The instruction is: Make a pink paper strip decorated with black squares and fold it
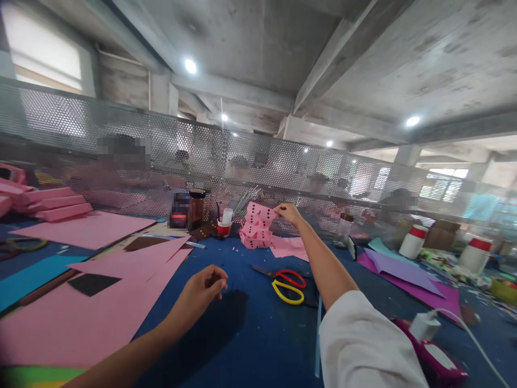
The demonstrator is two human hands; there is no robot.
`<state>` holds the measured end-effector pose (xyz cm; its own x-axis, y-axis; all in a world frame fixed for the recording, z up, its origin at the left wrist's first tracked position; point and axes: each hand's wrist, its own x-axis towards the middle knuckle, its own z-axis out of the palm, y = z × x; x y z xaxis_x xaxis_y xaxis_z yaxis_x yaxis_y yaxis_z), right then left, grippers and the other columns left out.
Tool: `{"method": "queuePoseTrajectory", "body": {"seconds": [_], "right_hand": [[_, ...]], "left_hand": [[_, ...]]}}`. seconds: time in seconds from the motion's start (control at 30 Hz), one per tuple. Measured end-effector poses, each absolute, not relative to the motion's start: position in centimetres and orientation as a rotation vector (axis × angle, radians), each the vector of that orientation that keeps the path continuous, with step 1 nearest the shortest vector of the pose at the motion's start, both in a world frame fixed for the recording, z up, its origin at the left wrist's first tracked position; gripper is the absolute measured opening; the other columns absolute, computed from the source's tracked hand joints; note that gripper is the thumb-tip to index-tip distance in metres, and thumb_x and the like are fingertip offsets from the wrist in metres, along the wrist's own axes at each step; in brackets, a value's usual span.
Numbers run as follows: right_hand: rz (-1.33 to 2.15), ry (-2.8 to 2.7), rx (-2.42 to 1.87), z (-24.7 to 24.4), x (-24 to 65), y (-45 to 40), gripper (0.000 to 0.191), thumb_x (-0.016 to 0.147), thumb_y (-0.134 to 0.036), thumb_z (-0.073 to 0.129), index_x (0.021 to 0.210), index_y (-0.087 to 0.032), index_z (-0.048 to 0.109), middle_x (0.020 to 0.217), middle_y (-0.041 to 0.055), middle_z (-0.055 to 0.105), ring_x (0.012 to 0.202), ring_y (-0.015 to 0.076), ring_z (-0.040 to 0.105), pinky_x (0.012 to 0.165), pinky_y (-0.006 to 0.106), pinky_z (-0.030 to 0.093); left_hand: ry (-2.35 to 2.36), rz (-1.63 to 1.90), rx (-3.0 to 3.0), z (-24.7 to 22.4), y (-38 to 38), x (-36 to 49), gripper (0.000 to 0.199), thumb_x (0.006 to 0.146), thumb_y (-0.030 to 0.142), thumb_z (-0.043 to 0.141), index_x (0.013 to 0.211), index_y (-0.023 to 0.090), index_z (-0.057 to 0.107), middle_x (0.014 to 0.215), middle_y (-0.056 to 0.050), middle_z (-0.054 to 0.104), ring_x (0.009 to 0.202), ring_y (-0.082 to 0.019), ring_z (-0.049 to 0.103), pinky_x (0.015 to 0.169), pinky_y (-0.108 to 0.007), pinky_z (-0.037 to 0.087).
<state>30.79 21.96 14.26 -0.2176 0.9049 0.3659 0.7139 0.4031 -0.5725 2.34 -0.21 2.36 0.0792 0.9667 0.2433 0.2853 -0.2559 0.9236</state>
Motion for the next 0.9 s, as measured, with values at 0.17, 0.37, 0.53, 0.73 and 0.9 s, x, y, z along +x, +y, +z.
{"method": "queuePoseTrajectory", "body": {"seconds": [0.17,0.37,0.53,0.73,0.9], "right_hand": [[0.327,-2.052,-1.381,13.4,31.3,23.5,0.033,0.094,-0.033,0.059,0.123,-0.016,0.057,0.123,0.0092,0.059,0.103,0.0227,0.062,0.086,0.043,0.054],[0.195,-2.093,-1.4,13.0,31.4,24.1,0.032,0.095,-0.033,0.058,0.122,-0.017,0.058,0.123,0.0087,0.059,0.103,0.0228,0.062,0.086,0.042,0.054],[0.056,-2.092,-1.421,12.2,30.7,24.5,0.031,0.095,-0.033,0.058,0.121,-0.017,0.059,0.124,0.0086,0.059,0.103,0.0225,0.062,0.086,0.041,0.054],[-0.1,-2.052,-1.451,10.3,30.2,24.6,0.031,0.095,-0.033,0.057,0.122,-0.018,0.058,0.124,0.0092,0.059,0.103,0.0218,0.062,0.086,0.042,0.054],[-0.177,-2.029,-1.452,9.4,29.8,24.3,0.031,0.095,-0.033,0.058,0.122,-0.017,0.057,0.124,0.0094,0.059,0.103,0.0219,0.062,0.087,0.042,0.054]], "left_hand": [[1.284,1.169,1.642,2.5,-0.6,2.7,0.013,0.075,0.031,0.051,0.081,0.023,0.059,0.073,0.001,0.065,0.062,-0.018,0.063,0.063,-0.028,0.046],[1.282,1.149,1.636,2.3,-0.2,2.6,0.012,0.077,0.03,0.051,0.081,0.023,0.059,0.075,-0.001,0.066,0.065,-0.019,0.064,0.064,-0.029,0.046],[1.297,1.15,1.644,2.0,-0.2,2.6,0.012,0.077,0.03,0.051,0.081,0.023,0.059,0.074,0.0,0.066,0.063,-0.018,0.064,0.064,-0.028,0.046],[1.282,1.148,1.674,2.3,-0.6,2.8,0.01,0.077,0.028,0.051,0.079,0.023,0.06,0.073,0.001,0.066,0.062,-0.018,0.063,0.062,-0.028,0.045],[1.271,1.166,1.711,2.1,-0.4,2.7,0.011,0.078,0.029,0.05,0.079,0.023,0.06,0.072,0.001,0.067,0.062,-0.018,0.063,0.063,-0.027,0.045]]}}
